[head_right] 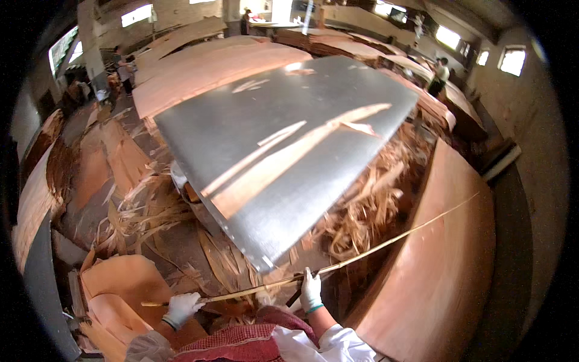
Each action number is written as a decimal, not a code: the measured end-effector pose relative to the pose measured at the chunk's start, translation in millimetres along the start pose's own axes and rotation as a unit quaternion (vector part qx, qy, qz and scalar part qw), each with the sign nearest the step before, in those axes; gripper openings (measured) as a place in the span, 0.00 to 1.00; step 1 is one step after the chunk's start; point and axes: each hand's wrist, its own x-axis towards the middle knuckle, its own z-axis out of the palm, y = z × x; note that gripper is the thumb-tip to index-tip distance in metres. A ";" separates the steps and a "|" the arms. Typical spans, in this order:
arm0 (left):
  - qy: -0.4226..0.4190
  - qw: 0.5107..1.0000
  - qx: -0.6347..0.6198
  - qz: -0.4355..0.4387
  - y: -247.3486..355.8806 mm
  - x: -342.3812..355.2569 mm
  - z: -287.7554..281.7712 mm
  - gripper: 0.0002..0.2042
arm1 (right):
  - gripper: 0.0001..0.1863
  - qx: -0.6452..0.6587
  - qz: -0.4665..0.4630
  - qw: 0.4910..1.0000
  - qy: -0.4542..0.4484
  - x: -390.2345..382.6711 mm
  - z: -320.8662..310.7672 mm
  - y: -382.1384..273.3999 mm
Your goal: The person stands at a workstation and sorts through large sheets of wood veneer, lifting them one by one to check for defects. They use a small knife to trim away splintered edges or irregularities from individual sheets before restacking them on a metal surface.
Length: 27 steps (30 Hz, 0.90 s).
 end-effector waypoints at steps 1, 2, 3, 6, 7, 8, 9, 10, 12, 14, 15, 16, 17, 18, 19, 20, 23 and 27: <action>0.001 1.000 -0.019 -0.010 -2.8 5.4 -18.3 0.15 | 0.12 0.022 -0.004 1.000 0.001 13.5 12.3 -5.0; 0.010 1.000 -0.023 -0.013 -11.9 13.5 -31.6 0.15 | 0.13 -0.050 -0.130 0.990 0.004 37.3 28.8 -13.0; 0.006 0.997 -0.076 -0.033 -26.3 18.0 -39.7 0.14 | 0.13 0.006 -0.080 0.996 -0.038 32.6 65.5 -52.4; 0.013 0.982 -0.174 -0.069 -90.3 21.1 -45.2 0.12 | 0.15 0.077 -0.097 0.984 -0.124 86.0 150.2 -99.7; 0.017 0.973 -0.215 -0.082 -110.0 15.3 -41.2 0.12 | 0.17 0.109 -0.099 0.977 -0.156 101.4 178.6 -115.4; 0.045 0.979 -0.171 -0.101 -123.5 16.0 -42.7 0.12 | 0.18 0.097 -0.110 0.982 -0.117 122.7 201.8 -128.9; 0.045 0.974 -0.182 -0.124 -130.2 16.2 -52.0 0.12 | 0.20 0.081 -0.118 0.986 -0.080 143.8 219.6 -137.2; 0.116 0.961 -0.208 -0.138 -134.6 19.2 -67.8 0.11 | 0.22 0.000 -0.154 0.986 -0.071 156.1 239.6 -145.8; 0.190 0.936 -0.236 -0.177 -153.6 28.5 -94.2 0.10 | 0.28 -0.151 -0.203 0.967 -0.037 191.5 266.0 -158.4; 0.257 0.928 -0.206 -0.176 -195.2 41.6 -118.7 0.09 | 0.32 -0.267 -0.222 0.937 0.021 242.4 277.8 -140.7; 0.262 0.922 -0.210 -0.193 -222.8 47.9 -121.9 0.09 | 0.34 -0.313 -0.231 0.919 0.060 269.6 282.8 -125.7; 0.268 0.921 -0.203 -0.194 -253.7 57.0 -119.7 0.09 | 0.38 -0.382 -0.172 0.903 0.095 295.4 281.0 -114.8; 0.272 0.921 -0.196 -0.199 -283.7 63.0 -115.9 0.09 | 0.42 -0.451 -0.110 0.876 0.129 306.9 290.6 -102.2; 0.286 0.910 -0.213 -0.214 -315.0 67.9 -118.4 0.10 | 0.50 -0.526 -0.126 0.823 0.172 300.8 319.7 -85.2; 0.286 0.907 -0.212 -0.227 -341.3 67.1 -120.8 0.10 | 0.57 -0.593 -0.142 0.762 0.216 295.5 348.1 -70.8; 0.276 0.907 -0.214 -0.234 -363.3 69.9 -132.5 0.11 | 0.55 -0.583 -0.106 0.773 0.226 295.9 371.5 -63.8; 0.259 0.898 -0.241 -0.262 -430.9 81.7 -175.0 0.13 | 0.50 -0.661 -0.104 0.713 0.210 280.4 451.0 -38.6; 0.182 0.897 -0.268 -0.301 -536.9 112.3 -208.0 0.16 | 0.30 0.095 -0.110 0.988 0.051 311.1 450.1 -28.8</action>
